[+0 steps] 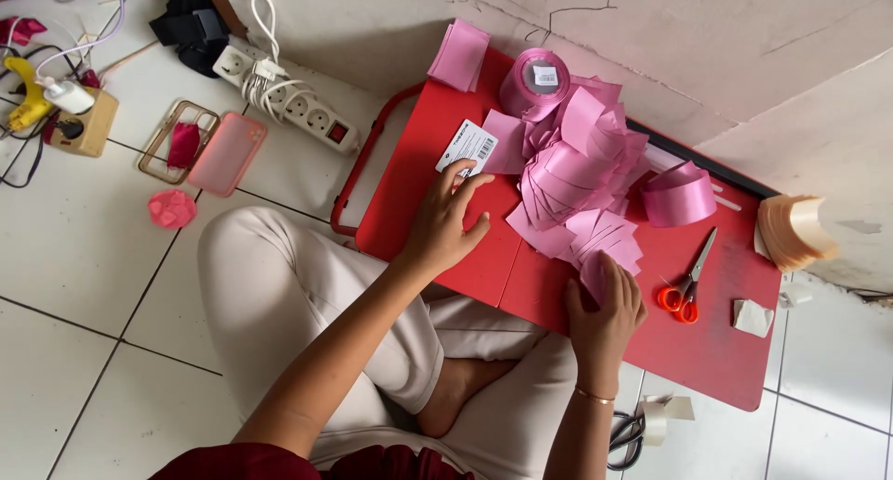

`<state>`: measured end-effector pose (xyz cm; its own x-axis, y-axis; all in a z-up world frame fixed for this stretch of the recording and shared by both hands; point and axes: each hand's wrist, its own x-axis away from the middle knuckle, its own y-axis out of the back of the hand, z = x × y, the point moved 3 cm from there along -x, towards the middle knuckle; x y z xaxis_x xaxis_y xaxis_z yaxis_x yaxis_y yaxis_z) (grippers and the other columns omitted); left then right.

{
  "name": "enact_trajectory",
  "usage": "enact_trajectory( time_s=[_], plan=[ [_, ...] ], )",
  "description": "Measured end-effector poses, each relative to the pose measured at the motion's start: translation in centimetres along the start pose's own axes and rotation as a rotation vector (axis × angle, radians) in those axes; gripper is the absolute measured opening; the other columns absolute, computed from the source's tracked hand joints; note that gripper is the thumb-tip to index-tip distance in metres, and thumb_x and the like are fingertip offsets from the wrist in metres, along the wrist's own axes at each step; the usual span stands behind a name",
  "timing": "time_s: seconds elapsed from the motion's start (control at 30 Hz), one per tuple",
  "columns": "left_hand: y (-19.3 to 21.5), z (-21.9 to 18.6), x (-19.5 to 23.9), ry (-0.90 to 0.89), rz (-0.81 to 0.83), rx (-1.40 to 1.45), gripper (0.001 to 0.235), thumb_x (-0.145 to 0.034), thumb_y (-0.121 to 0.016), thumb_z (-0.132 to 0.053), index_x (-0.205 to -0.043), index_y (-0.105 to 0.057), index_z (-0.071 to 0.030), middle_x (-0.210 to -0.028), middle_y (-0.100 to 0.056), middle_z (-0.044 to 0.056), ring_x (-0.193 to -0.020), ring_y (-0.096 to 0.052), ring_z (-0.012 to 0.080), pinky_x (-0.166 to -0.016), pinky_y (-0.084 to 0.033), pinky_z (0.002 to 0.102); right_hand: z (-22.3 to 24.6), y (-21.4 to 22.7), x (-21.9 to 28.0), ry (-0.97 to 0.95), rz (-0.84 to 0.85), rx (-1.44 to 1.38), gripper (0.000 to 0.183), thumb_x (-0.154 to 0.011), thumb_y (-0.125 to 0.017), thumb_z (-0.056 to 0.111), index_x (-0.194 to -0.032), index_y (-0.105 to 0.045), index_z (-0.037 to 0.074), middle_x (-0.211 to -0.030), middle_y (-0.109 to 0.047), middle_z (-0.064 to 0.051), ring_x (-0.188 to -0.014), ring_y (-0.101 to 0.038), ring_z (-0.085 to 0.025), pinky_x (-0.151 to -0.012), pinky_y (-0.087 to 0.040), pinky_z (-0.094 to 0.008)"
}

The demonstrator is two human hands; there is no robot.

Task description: Organizing and stacking pre-cut pink ribbon strips on a table

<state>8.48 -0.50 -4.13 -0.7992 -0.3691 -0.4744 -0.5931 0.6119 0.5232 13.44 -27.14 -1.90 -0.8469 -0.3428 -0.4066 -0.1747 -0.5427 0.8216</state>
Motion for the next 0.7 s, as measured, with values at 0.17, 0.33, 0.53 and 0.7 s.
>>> enact_trajectory(
  time_s=[0.17,0.33,0.53,0.7],
  plan=[
    [0.8,-0.8,-0.3,-0.012,-0.009,0.054,0.051,-0.085,-0.071,-0.012,-0.135,-0.059,-0.017,-0.14,-0.049,0.012,-0.112,-0.062,0.033,-0.095,-0.053,0.049,-1.6,-0.2,0.9,-0.046,-0.112,-0.17,0.025,-0.094,-0.073,0.012,-0.117,-0.076,0.02,-0.109,-0.075,0.0,-0.108,-0.068,-0.021,-0.096,-0.046,-0.034],
    [2.1,-1.7,-0.9,-0.033,-0.013,0.205,0.04,-0.088,-0.071,-0.012,-0.127,-0.065,-0.016,-0.127,-0.057,0.008,-0.109,-0.064,0.0309,-0.095,-0.053,0.045,0.8,-0.1,0.8,-0.326,-0.29,-0.636,0.015,-0.094,-0.074,0.003,-0.109,-0.074,0.002,-0.1,-0.073,-0.015,-0.095,-0.068,-0.019,-0.093,-0.054,-0.037],
    [2.4,-1.9,-0.6,0.016,0.11,0.482,0.021,-0.097,-0.065,-0.019,-0.115,-0.075,-0.011,-0.097,-0.077,0.006,-0.09,-0.074,0.0222,-0.081,-0.059,0.034,3.3,-5.2,-2.6,-0.718,-0.308,-1.554,0.011,-0.089,-0.074,-0.007,-0.094,-0.07,0.001,-0.085,-0.068,-0.008,-0.081,-0.066,-0.018,-0.087,-0.057,-0.035],
    [-0.4,3.6,1.3,0.119,0.177,0.531,0.04,-0.108,-0.044,-0.028,-0.092,-0.071,-0.004,-0.075,-0.066,0.012,-0.073,-0.068,0.0246,-0.069,-0.054,0.038,8.5,-5.9,-6.0,-0.679,-0.202,-1.685,0.013,-0.088,-0.078,0.0,-0.085,-0.072,0.011,-0.081,-0.072,0.003,-0.081,-0.068,-0.009,-0.089,-0.051,-0.027]
  ],
)
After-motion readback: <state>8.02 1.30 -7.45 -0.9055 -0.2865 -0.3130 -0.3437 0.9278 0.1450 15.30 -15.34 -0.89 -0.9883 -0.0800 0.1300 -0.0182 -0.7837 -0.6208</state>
